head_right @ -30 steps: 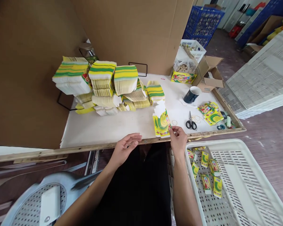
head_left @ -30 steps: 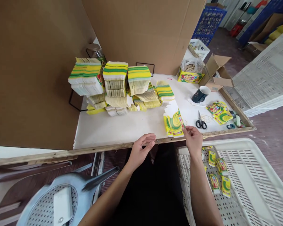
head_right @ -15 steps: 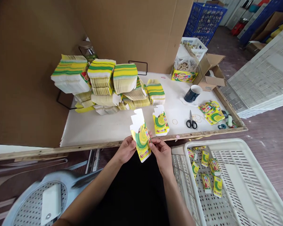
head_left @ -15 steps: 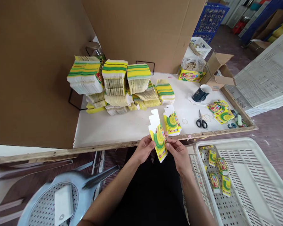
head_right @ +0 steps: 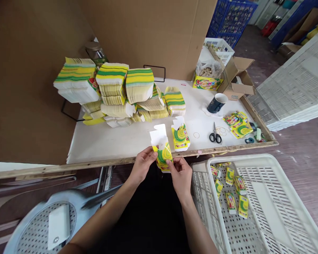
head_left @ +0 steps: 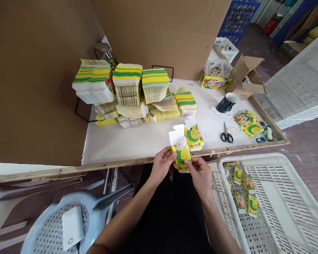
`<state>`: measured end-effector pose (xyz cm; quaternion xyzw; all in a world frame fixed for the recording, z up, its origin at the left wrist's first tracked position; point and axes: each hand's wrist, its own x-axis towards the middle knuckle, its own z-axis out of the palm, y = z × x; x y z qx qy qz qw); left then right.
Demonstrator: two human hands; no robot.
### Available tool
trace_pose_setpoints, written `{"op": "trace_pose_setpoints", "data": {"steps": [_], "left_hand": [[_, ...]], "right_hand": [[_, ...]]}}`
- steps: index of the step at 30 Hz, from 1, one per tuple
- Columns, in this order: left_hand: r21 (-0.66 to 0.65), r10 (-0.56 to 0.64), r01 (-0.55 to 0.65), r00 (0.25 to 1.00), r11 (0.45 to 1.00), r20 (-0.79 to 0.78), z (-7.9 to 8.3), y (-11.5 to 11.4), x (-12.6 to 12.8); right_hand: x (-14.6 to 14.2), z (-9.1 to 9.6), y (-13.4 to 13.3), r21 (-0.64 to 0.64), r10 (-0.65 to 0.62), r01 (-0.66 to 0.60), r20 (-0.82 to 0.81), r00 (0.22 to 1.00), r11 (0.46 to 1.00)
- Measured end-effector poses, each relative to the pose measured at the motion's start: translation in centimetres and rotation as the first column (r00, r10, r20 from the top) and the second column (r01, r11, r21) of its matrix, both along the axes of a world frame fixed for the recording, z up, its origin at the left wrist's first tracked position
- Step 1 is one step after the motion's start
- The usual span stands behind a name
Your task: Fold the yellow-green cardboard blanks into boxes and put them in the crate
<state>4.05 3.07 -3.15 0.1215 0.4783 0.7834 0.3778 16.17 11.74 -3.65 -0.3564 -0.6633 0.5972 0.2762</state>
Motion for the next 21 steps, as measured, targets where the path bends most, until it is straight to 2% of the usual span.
{"op": "trace_pose_setpoints", "data": {"steps": [5, 7, 9, 12, 14, 16, 18, 21], "left_hand": [[-0.068, 0.100, -0.101, 0.995, 0.993, -0.004, -0.3, -0.3, -0.1], [-0.095, 0.101, -0.103, 0.995, 0.990, -0.025, -0.6, -0.3, -0.2], [-0.102, 0.011, -0.016, 0.999, 0.995, -0.050, -0.8, -0.5, -0.3], [-0.103, -0.184, 0.171, 0.974, 0.980, -0.134, -0.8, -0.8, -0.1], [-0.122, -0.217, 0.195, 0.955, 0.973, -0.201, -0.6, -1.2, 0.1], [-0.128, -0.200, 0.173, 0.951, 0.976, -0.235, -0.2, -1.5, 0.4], [-0.117, -0.219, 0.194, 0.941, 0.974, -0.257, 0.2, -1.9, 0.5], [-0.117, -0.315, 0.293, 0.896, 0.949, -0.313, 0.7, -2.4, 0.3]], "right_hand": [[0.3, -0.1, -0.1, 0.164, 0.068, -0.089, 0.130, 0.989, 0.982], [0.3, 0.1, 0.0, 0.208, 0.075, -0.107, 0.155, 0.985, 0.972], [0.3, 0.3, 0.1, 0.212, 0.084, -0.112, 0.140, 0.987, 0.971], [0.2, 0.6, 0.6, 0.131, 0.087, -0.087, 0.002, 0.996, 0.988], [0.2, 0.7, 0.9, 0.085, 0.073, -0.064, -0.100, 0.992, 0.994], [0.3, 0.9, 1.1, 0.075, 0.077, -0.066, -0.155, 0.985, 0.995], [0.5, 1.0, 1.4, 0.083, 0.115, -0.103, -0.163, 0.980, 0.991], [1.0, 1.1, 1.9, 0.103, 0.203, -0.191, -0.127, 0.971, 0.976]]}}
